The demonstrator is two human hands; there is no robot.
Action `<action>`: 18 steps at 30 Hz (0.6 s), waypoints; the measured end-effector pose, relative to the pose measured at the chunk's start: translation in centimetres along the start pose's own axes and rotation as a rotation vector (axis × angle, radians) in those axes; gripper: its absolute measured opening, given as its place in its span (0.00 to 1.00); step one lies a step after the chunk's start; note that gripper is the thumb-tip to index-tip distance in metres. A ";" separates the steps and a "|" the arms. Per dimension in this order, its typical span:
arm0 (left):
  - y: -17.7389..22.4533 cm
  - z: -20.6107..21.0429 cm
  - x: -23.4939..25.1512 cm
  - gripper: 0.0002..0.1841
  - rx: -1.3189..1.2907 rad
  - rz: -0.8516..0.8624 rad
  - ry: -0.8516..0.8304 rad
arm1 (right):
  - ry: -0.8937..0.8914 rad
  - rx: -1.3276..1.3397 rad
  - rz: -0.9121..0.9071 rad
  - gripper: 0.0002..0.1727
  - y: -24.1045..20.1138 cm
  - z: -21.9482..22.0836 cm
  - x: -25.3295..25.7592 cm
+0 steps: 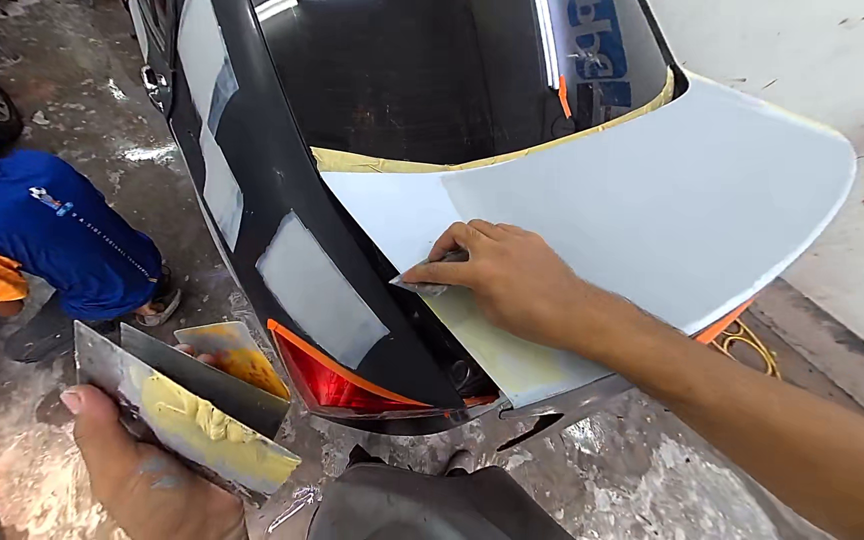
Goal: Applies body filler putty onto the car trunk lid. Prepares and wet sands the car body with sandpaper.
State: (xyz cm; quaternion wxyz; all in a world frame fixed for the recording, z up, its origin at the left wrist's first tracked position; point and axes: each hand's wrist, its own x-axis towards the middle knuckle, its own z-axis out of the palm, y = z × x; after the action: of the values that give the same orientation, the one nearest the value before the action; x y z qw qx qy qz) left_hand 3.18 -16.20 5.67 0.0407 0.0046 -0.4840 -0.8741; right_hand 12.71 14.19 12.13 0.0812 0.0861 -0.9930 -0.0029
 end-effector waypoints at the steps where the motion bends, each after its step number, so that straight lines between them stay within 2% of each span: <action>1: 0.0 0.1 0.1 0.22 -0.003 0.004 -0.010 | 0.002 0.006 -0.007 0.37 -0.3 -0.1 -0.7; 9: -0.3 0.5 0.1 0.22 0.002 0.000 -0.026 | 0.040 0.020 0.010 0.34 -2.9 1.4 -6.6; 14: -0.9 0.4 0.0 0.21 0.009 -0.011 -0.061 | 0.049 0.025 0.072 0.40 -4.6 3.6 -10.8; 18: -0.9 0.6 -0.1 0.22 0.006 -0.042 -0.095 | 0.098 0.014 0.155 0.39 -6.5 5.6 -14.4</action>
State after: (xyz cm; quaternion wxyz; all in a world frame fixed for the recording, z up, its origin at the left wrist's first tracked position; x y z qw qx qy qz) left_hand 3.24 -15.19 5.26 -0.0006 -0.0269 -0.4876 -0.8726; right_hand 26.90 10.21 4.21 0.1291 0.0098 -0.9915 0.0147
